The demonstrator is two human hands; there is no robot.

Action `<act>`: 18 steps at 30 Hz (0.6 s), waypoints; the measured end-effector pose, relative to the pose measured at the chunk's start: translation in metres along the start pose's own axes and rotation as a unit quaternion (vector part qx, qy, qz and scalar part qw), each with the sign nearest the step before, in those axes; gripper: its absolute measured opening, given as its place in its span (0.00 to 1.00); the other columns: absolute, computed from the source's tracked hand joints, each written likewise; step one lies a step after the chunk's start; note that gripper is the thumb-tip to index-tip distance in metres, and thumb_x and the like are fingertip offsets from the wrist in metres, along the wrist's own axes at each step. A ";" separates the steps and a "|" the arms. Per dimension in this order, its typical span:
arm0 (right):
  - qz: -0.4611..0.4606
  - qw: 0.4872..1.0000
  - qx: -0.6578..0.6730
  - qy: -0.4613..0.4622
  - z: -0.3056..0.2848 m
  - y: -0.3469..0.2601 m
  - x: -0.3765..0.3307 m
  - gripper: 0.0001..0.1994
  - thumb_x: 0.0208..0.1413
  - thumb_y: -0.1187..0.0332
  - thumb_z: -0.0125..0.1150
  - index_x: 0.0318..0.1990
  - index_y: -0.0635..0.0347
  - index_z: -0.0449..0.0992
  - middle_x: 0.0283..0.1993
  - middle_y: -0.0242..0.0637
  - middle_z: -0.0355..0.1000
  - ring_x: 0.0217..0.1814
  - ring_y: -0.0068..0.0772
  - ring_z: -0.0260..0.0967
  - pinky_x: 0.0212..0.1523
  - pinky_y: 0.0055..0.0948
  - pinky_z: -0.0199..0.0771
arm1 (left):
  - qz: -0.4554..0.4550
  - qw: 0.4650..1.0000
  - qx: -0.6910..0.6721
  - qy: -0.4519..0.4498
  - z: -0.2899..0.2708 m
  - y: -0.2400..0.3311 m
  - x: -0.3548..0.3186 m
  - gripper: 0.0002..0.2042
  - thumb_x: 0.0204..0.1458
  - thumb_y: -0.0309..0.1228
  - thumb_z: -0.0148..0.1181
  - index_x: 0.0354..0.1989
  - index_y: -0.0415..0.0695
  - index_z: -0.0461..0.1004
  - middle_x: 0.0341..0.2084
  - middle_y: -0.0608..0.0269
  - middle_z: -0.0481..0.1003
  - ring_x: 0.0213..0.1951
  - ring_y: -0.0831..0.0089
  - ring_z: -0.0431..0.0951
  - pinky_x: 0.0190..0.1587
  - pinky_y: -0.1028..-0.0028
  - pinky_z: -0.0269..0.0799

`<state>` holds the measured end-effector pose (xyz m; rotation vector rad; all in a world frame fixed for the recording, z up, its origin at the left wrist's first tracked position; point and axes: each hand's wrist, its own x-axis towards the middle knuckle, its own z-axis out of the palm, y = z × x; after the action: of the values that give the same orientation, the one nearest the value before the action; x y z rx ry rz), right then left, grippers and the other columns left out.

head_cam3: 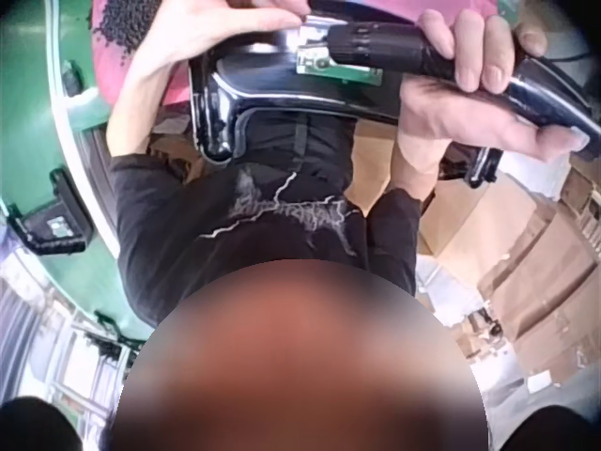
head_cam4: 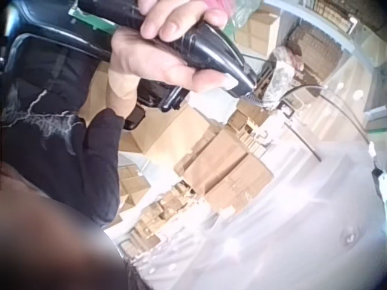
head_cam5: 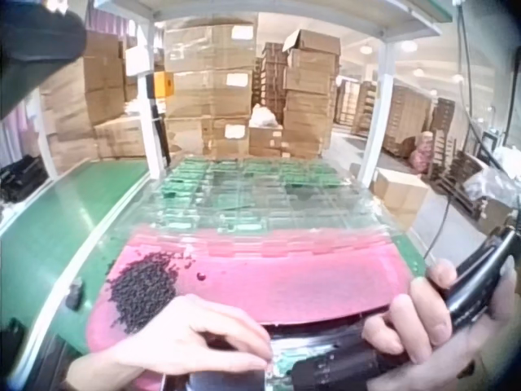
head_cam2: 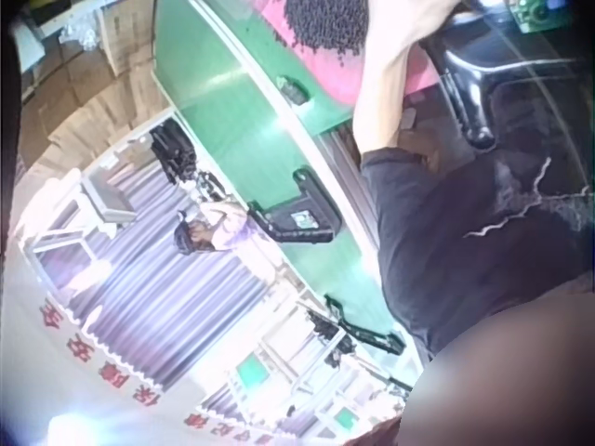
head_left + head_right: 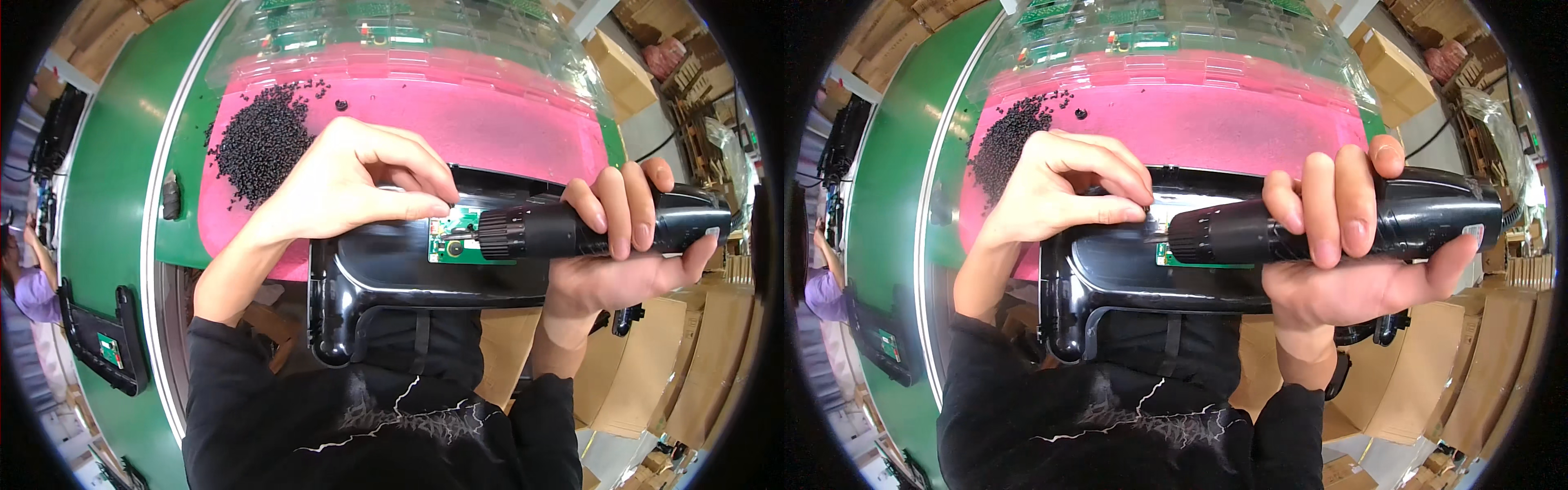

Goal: Assembling circuit boards into black plastic housings using an electric screwdriver.

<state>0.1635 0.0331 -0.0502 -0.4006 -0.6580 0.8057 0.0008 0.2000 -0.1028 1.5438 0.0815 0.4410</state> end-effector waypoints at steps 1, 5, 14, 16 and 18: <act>0.002 1.000 0.012 -0.005 0.001 0.002 -0.001 0.23 0.51 0.48 0.64 0.41 0.56 0.66 0.22 0.21 0.62 0.20 0.13 0.58 0.30 0.20 0.59 | -0.017 1.000 0.006 -0.016 0.002 0.000 -0.001 0.08 0.43 0.16 0.69 0.33 0.35 0.82 0.32 0.55 0.80 0.32 0.74 0.80 0.36 0.79 0.76; 0.009 1.000 0.019 -0.010 0.006 0.003 -0.003 0.23 0.49 0.50 0.66 0.41 0.56 0.66 0.22 0.22 0.62 0.20 0.15 0.59 0.30 0.21 0.60 | -0.029 0.999 0.010 -0.025 0.002 0.000 -0.005 0.07 0.44 0.15 0.67 0.33 0.34 0.82 0.33 0.52 0.81 0.34 0.72 0.81 0.37 0.78 0.78; -0.085 0.993 -0.076 -0.034 0.017 -0.010 -0.014 0.22 0.43 0.53 0.70 0.38 0.52 0.65 0.20 0.20 0.65 0.18 0.13 0.61 0.29 0.19 0.63 | 0.028 0.994 0.071 -0.073 0.007 -0.003 -0.003 0.14 0.48 0.19 0.67 0.45 0.34 0.78 0.42 0.53 0.79 0.36 0.70 0.82 0.39 0.74 0.79; -0.082 0.993 -0.078 -0.031 0.018 -0.007 -0.013 0.23 0.42 0.52 0.70 0.38 0.52 0.65 0.20 0.21 0.66 0.18 0.14 0.61 0.29 0.19 0.63 | 0.073 0.986 0.126 -0.074 0.010 0.000 -0.003 0.14 0.47 0.21 0.68 0.44 0.35 0.79 0.38 0.54 0.80 0.33 0.69 0.81 0.37 0.75 0.78; -0.063 0.994 -0.076 -0.050 0.016 -0.005 -0.011 0.23 0.42 0.52 0.71 0.38 0.53 0.65 0.20 0.22 0.66 0.18 0.15 0.61 0.28 0.18 0.63 | 0.108 0.980 0.148 -0.072 0.009 -0.003 -0.003 0.13 0.47 0.21 0.68 0.42 0.35 0.79 0.36 0.54 0.80 0.33 0.68 0.82 0.37 0.74 0.78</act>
<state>0.1497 0.0229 -0.0393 -0.4549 -0.8329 0.6614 0.0018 0.1907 -0.1059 1.8836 -0.1404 0.5033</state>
